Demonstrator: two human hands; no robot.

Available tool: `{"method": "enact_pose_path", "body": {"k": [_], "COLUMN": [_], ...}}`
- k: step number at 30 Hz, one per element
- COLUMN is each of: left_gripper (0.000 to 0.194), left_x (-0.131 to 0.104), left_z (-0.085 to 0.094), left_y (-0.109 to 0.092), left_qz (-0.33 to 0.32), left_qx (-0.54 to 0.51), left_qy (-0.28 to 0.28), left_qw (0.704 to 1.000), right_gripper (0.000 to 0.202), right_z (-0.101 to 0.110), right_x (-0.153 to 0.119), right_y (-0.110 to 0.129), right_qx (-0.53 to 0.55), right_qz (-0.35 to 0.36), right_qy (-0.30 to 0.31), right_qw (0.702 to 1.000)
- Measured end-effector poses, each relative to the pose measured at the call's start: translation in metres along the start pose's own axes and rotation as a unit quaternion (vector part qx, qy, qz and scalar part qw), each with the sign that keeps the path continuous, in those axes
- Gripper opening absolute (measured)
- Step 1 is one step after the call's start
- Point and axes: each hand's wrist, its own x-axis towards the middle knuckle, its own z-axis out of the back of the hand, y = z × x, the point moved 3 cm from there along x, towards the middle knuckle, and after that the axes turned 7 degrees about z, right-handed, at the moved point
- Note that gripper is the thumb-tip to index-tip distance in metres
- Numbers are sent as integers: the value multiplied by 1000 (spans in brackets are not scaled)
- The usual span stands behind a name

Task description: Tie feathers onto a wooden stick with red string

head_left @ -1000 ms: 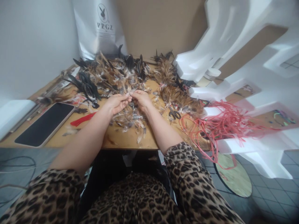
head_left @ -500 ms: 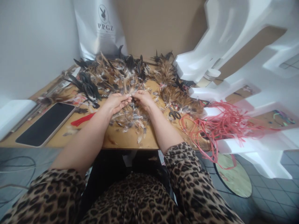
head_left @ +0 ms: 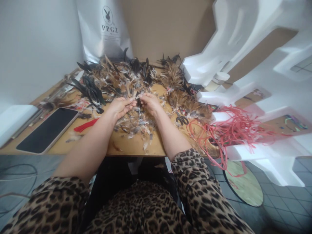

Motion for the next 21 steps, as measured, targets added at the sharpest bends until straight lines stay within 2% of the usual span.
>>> {"method": "enact_pose_path", "body": {"k": [4, 9, 17, 21], "left_gripper": [10, 10, 12, 12], "left_x": [-1, 1, 1, -4], "left_z": [-1, 0, 1, -3], "left_y": [2, 3, 1, -1], "left_qz": [6, 11, -11, -32], "left_qx": [20, 36, 60, 97], "left_qy": [-1, 25, 20, 13], "left_qw": [1000, 999, 998, 995], "right_gripper": [30, 29, 32, 37], "right_z": [-3, -2, -2, 0], "right_x": [1, 2, 1, 3], "right_y": [-5, -7, -5, -8], "right_qx": [-42, -65, -55, -44], "right_qz": [36, 63, 33, 21], "right_qy": [36, 22, 31, 16], "right_qw": [998, 996, 997, 999]}}
